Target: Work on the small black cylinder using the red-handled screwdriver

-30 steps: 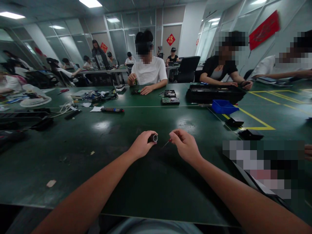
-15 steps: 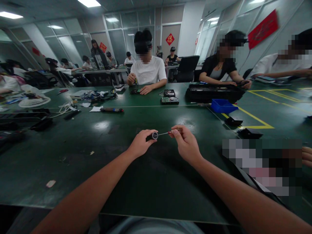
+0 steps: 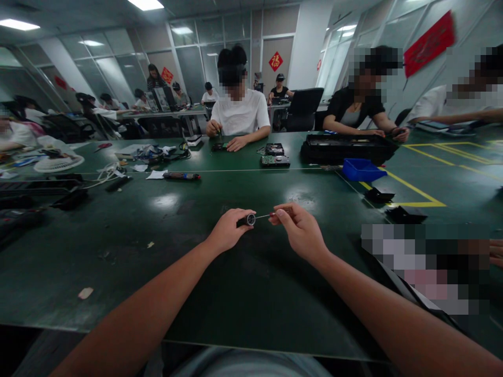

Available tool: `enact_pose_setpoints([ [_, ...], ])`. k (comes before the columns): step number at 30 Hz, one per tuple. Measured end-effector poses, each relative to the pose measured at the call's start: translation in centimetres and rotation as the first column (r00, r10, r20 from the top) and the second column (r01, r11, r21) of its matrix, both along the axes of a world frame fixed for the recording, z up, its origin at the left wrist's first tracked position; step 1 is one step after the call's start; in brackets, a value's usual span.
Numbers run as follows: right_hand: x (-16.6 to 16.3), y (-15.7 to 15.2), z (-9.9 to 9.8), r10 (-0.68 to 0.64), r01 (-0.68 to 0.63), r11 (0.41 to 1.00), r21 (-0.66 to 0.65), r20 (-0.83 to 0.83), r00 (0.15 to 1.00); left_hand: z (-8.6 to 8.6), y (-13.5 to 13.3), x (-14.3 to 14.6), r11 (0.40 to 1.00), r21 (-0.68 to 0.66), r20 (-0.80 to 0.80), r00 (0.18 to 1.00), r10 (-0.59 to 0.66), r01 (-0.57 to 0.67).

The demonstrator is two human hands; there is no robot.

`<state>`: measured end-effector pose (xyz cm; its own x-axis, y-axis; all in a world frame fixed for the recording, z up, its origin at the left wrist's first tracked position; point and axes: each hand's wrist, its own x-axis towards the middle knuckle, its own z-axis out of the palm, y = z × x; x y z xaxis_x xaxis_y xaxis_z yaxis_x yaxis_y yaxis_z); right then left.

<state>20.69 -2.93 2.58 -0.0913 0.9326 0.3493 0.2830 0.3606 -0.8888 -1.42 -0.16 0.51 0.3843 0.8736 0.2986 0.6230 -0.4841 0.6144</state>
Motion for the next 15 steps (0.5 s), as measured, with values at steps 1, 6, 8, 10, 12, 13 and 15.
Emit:
enact_pose_setpoints([
  [1,0.0,0.0,-0.1,-0.011,0.011,1.0,0.004,0.007,1.0,0.0,0.0,0.0,1.0,0.002,0.002,1.0,0.002,-0.002],
  [6,-0.3,0.1,-0.5,-0.094,0.094,0.995,0.012,-0.041,0.995,-0.2,0.1,-0.1,1.0,0.017,0.018,1.0,0.011,-0.012],
  [8,-0.3,0.0,-0.3,-0.11,0.11,0.994,0.015,-0.026,0.994,-0.3,0.1,-0.1,1.0,0.017,0.019,1.0,0.003,-0.004],
  [10,-0.2,-0.2,0.2,-0.135,0.134,0.991,0.026,0.049,0.99,-0.2,0.0,-0.1,1.0,0.016,0.024,1.0,0.003,-0.004],
  [12,-0.1,-0.4,0.7,-0.183,0.177,0.983,0.047,0.18,0.966,-0.2,0.0,-0.1,1.0,0.017,0.027,1.0,0.007,-0.008],
  [13,-0.1,-0.4,0.9,-0.21,0.199,0.978,0.07,0.228,0.951,-0.1,-0.1,-0.1,1.0,0.017,0.028,1.0,0.009,-0.009],
  [15,0.0,-0.5,1.1,-0.243,0.218,0.969,0.115,0.287,0.927,-0.1,-0.1,-0.1,1.0,0.018,0.026,1.0,0.008,-0.008],
])
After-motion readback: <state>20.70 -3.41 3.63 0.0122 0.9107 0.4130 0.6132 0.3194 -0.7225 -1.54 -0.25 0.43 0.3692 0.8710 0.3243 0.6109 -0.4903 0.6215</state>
